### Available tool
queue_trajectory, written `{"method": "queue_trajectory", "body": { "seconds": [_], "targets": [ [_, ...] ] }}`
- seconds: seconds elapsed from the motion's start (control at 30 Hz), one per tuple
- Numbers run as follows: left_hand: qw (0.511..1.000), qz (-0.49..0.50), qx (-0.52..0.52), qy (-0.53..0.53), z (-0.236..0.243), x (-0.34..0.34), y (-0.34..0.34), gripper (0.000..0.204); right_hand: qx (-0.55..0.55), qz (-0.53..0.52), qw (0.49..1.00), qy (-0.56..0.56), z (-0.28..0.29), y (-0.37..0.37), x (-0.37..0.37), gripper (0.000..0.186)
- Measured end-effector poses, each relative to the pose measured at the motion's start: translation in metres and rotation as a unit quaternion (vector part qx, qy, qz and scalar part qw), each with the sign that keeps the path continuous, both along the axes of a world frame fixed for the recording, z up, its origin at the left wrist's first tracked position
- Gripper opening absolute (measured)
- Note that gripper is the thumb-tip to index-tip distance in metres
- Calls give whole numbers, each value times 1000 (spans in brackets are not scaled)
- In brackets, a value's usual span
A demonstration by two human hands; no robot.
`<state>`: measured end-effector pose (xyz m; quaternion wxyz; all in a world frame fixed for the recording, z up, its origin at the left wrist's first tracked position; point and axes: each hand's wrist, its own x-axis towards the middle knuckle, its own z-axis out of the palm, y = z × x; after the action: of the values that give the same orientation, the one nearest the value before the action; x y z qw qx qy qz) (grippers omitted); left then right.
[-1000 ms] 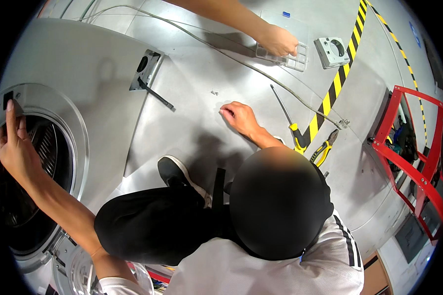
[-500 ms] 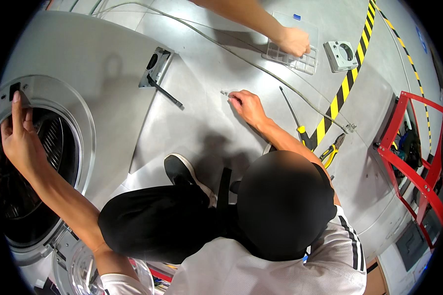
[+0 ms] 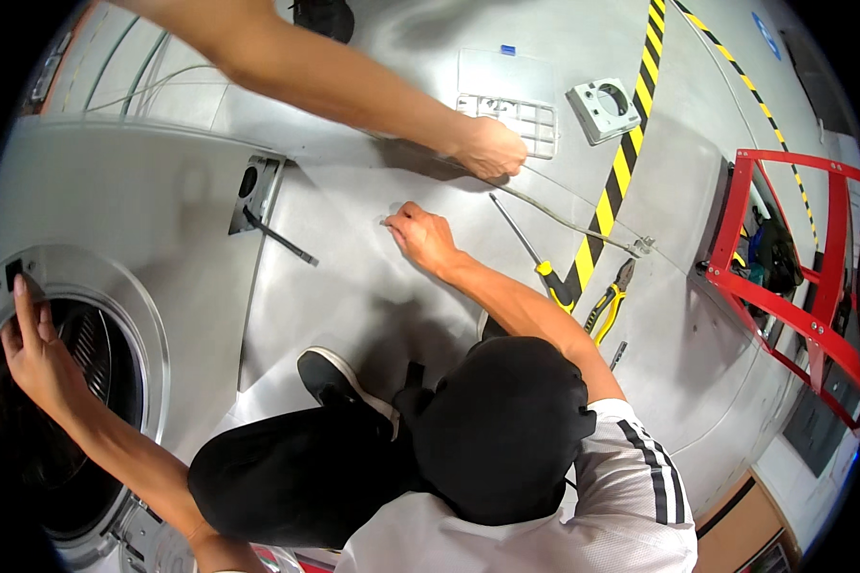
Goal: The person unscrews a component from the door lock area of a washing machine using a screwdriver, handles a screw and a small bracket, and then reinstalls the lock assembly into the machine frame.
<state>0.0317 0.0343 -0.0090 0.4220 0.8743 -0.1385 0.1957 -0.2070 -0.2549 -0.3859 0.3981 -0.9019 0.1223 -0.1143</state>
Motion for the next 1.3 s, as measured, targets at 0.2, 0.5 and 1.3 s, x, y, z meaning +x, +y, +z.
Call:
{"method": "queue_trajectory", "body": {
  "seconds": [0.2, 0.5, 1.3],
  "targets": [
    [998, 10, 64, -25, 1, 5, 7, 35, 28, -11, 999, -9, -2, -4, -3, 7],
    [999, 20, -34, 7, 1, -1, -7, 34, 136, -40, 990, -19, 3, -4, -10, 9],
    [998, 55, -20, 1, 0, 3, -4, 32, 398, -211, 891, 50, 12, -6, -22, 14]
  ]
}}
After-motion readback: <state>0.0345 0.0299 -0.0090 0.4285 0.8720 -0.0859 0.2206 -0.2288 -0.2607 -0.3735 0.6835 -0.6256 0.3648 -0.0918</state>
